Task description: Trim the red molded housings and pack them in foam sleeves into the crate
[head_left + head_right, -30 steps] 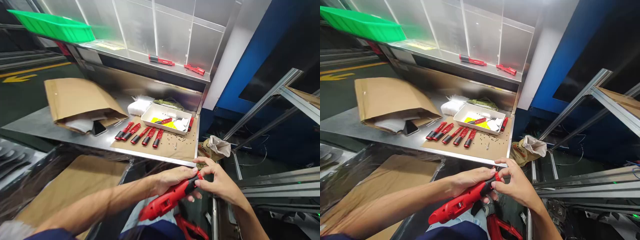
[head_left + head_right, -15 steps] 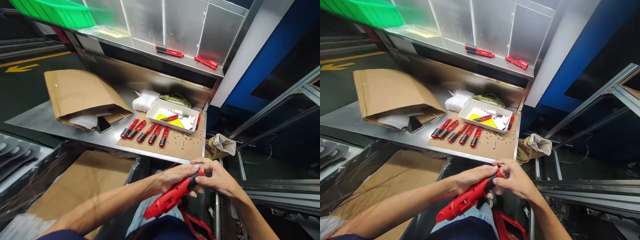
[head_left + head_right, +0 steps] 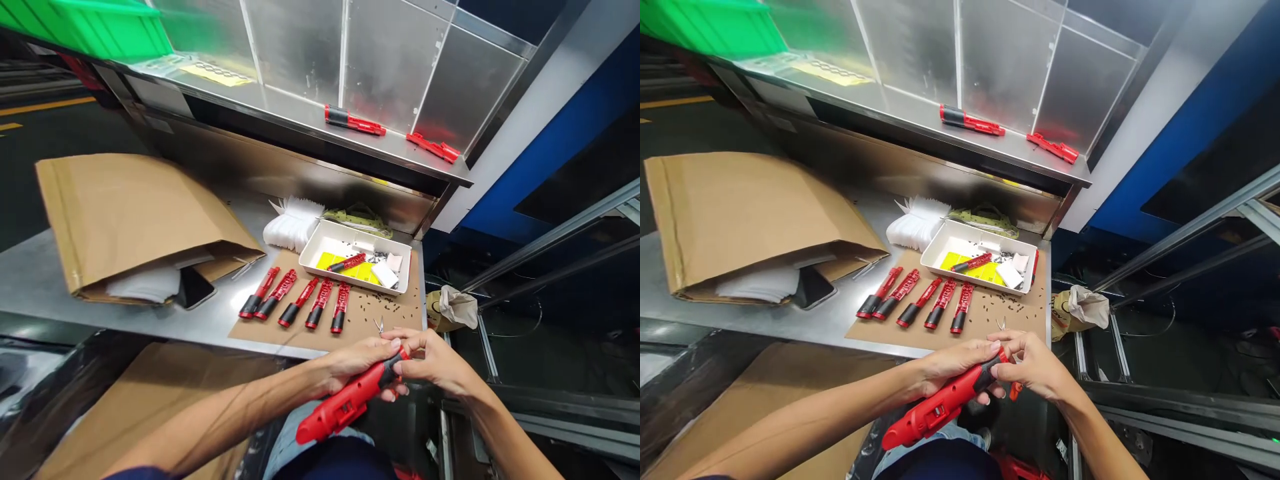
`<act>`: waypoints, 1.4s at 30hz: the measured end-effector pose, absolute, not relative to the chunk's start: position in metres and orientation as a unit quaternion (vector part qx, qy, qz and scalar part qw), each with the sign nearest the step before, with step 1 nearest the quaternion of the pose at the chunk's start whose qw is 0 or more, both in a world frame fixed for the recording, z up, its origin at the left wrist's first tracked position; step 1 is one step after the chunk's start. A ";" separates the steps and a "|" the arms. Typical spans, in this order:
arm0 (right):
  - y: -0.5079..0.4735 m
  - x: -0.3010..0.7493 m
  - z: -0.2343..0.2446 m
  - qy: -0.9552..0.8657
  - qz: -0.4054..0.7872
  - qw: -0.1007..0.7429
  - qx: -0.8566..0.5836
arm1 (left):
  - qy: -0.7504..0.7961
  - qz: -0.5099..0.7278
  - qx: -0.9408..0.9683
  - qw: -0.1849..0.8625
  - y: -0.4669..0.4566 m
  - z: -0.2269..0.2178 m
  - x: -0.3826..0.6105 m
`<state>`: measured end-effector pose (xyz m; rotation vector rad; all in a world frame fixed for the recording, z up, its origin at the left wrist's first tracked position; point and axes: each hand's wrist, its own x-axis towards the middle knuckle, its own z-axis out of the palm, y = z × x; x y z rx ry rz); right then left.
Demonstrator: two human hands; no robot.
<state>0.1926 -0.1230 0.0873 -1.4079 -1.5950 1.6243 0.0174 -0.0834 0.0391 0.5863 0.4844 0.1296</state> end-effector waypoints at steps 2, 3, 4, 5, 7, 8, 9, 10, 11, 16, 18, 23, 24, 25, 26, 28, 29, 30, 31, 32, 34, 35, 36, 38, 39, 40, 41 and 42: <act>-0.107 0.182 0.084 -0.587 0.582 0.221 -0.518 | 0.247 0.068 0.276 0.926 -0.069 0.037 0.006; -0.099 0.177 0.084 -0.592 0.578 0.215 -0.519 | 0.253 0.072 0.272 0.926 -0.062 0.036 0.000; -0.090 0.172 0.084 -0.598 0.575 0.208 -0.519 | 0.257 0.076 0.269 0.925 -0.055 0.036 -0.006; -0.082 0.166 0.084 -0.603 0.572 0.203 -0.518 | 0.259 0.082 0.268 0.924 -0.048 0.035 -0.012; -0.067 0.156 0.087 -0.612 0.569 0.194 -0.514 | 0.259 0.090 0.271 0.923 -0.036 0.033 -0.023; -0.060 0.151 0.088 -0.616 0.567 0.191 -0.514 | 0.259 0.092 0.273 0.922 -0.031 0.031 -0.028; -0.053 0.146 0.089 -0.617 0.563 0.188 -0.516 | 0.262 0.094 0.274 0.921 -0.025 0.030 -0.032; -0.047 0.141 0.090 -0.619 0.560 0.184 -0.519 | 0.267 0.097 0.272 0.919 -0.021 0.029 -0.036; -0.041 0.137 0.091 -0.620 0.556 0.181 -0.523 | 0.271 0.100 0.270 0.919 -0.016 0.028 -0.040; -0.019 0.126 0.085 -0.625 0.545 0.180 -0.529 | 0.274 0.126 0.255 0.919 -0.001 0.027 -0.050; -0.013 0.125 0.080 -0.626 0.544 0.188 -0.526 | 0.277 0.137 0.255 0.916 0.002 0.026 -0.050; 0.002 0.130 0.074 -0.643 0.539 0.173 -0.516 | 0.295 0.163 0.244 0.909 0.010 0.024 -0.044; 0.005 0.132 0.074 -0.646 0.539 0.168 -0.513 | 0.299 0.169 0.246 0.907 0.011 0.024 -0.042; 0.008 0.133 0.074 -0.650 0.539 0.164 -0.510 | 0.302 0.174 0.249 0.904 0.013 0.024 -0.040; 0.011 0.135 0.074 -0.653 0.538 0.161 -0.508 | 0.306 0.177 0.252 0.901 0.015 0.025 -0.038; 0.017 0.139 0.075 -0.662 0.529 0.159 -0.506 | 0.312 0.184 0.256 0.896 0.019 0.027 -0.034; 0.020 0.141 0.075 -0.667 0.525 0.159 -0.504 | 0.314 0.187 0.256 0.895 0.021 0.029 -0.032; 0.023 0.143 0.075 -0.673 0.522 0.158 -0.501 | 0.314 0.188 0.256 0.894 0.023 0.031 -0.030; 0.025 0.145 0.074 -0.677 0.519 0.156 -0.498 | 0.314 0.189 0.256 0.895 0.025 0.032 -0.029; 0.027 0.146 0.074 -0.679 0.516 0.154 -0.498 | 0.315 0.188 0.254 0.895 0.028 0.033 -0.027; 0.029 0.149 0.073 -0.682 0.497 0.152 -0.515 | 0.320 0.187 0.249 0.895 0.032 0.035 -0.024; 0.029 0.149 0.073 -0.684 0.477 0.153 -0.530 | 0.323 0.190 0.246 0.894 0.034 0.036 -0.022; 0.029 0.149 0.073 -0.688 0.452 0.153 -0.547 | 0.326 0.196 0.243 0.892 0.036 0.036 -0.020; 0.027 0.149 0.072 -0.702 0.394 0.150 -0.574 | 0.330 0.209 0.244 0.888 0.039 0.036 -0.016; 0.026 0.149 0.072 -0.712 0.370 0.146 -0.579 | 0.331 0.213 0.246 0.886 0.041 0.036 -0.015; 0.025 0.150 0.072 -0.721 0.354 0.143 -0.579 | 0.331 0.216 0.247 0.885 0.041 0.037 -0.014; 0.024 0.151 0.071 -0.728 0.347 0.146 -0.573 | 0.330 0.218 0.249 0.884 0.042 0.038 -0.013; 0.023 0.152 0.071 -0.732 0.351 0.154 -0.563 | 0.330 0.219 0.253 0.883 0.042 0.039 -0.012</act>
